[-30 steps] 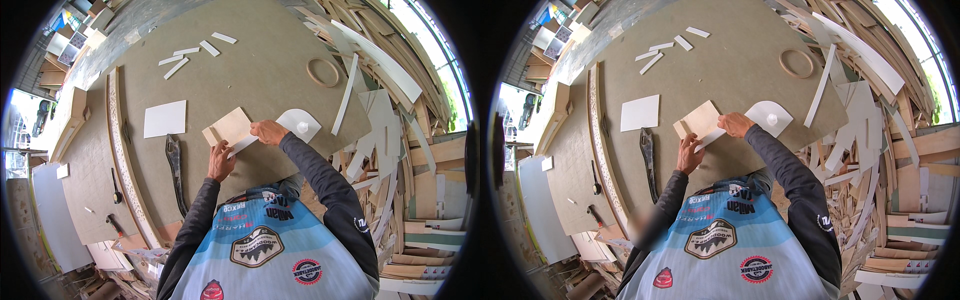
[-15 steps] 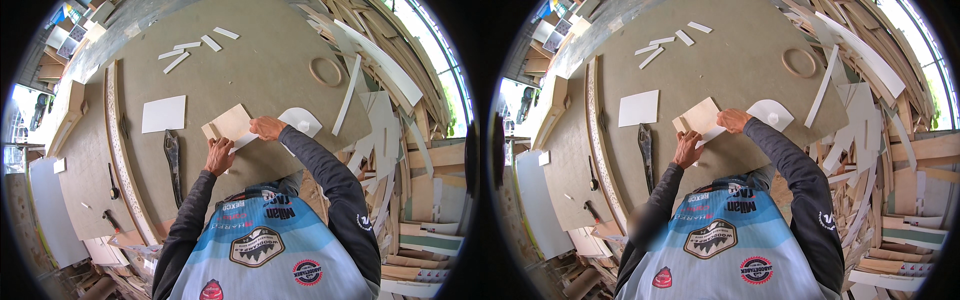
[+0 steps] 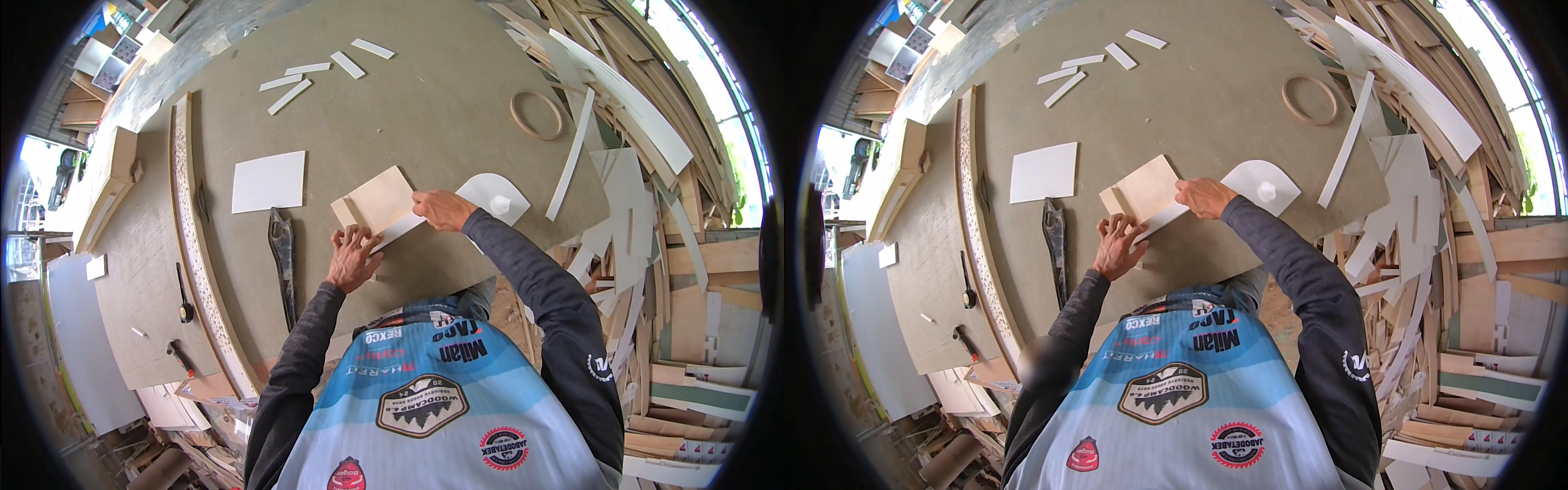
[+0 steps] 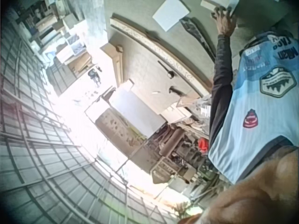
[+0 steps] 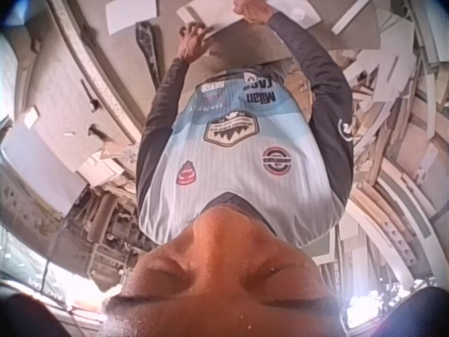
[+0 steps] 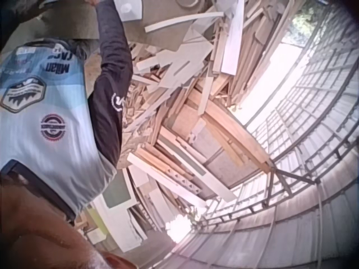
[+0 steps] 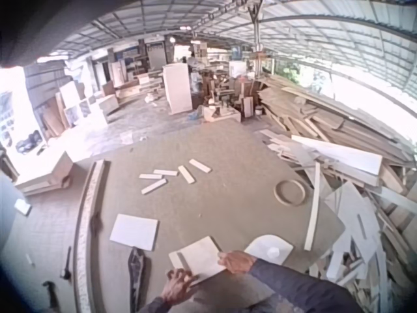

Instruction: The person assembles a wooden structure by applying adhesive from a bottle to small wood strips and pressing them onto a larger wooden panel.

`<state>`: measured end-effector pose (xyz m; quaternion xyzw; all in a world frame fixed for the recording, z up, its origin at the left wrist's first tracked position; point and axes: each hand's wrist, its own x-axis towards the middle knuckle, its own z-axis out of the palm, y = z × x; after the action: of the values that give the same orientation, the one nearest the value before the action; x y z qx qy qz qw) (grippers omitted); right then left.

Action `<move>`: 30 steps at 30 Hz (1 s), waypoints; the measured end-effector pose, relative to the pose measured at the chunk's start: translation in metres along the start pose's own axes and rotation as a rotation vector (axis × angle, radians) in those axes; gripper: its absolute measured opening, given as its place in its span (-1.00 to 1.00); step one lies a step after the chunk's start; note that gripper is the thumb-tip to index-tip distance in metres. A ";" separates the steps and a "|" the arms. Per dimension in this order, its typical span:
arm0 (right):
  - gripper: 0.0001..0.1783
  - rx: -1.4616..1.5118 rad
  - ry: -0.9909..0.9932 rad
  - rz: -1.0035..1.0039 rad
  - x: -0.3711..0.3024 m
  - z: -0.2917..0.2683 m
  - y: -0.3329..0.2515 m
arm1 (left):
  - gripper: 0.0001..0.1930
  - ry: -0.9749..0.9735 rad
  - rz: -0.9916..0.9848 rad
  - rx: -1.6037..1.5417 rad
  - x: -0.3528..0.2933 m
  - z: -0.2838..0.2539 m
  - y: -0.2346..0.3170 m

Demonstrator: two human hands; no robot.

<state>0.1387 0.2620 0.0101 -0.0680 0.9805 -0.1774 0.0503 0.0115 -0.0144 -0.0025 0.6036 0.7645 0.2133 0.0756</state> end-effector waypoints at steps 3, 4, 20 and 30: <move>-0.96 -0.006 0.027 0.012 -0.002 0.005 0.000 | -0.62 0.005 0.023 -0.015 -0.001 0.004 -0.006; -0.94 -0.002 0.044 0.011 -0.003 0.007 0.000 | -0.61 0.009 0.028 -0.019 -0.001 0.005 -0.007; -0.67 0.294 0.263 0.429 -0.009 0.005 -0.036 | -0.78 0.073 0.092 -0.015 0.010 0.010 -0.012; -0.47 0.191 0.012 0.660 0.034 0.005 -0.026 | -0.73 -0.215 -0.158 -0.163 0.064 -0.014 -0.013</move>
<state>0.1084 0.2310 0.0118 0.2591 0.9288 -0.2430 0.1054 -0.0220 0.0410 0.0137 0.5526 0.7774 0.2021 0.2225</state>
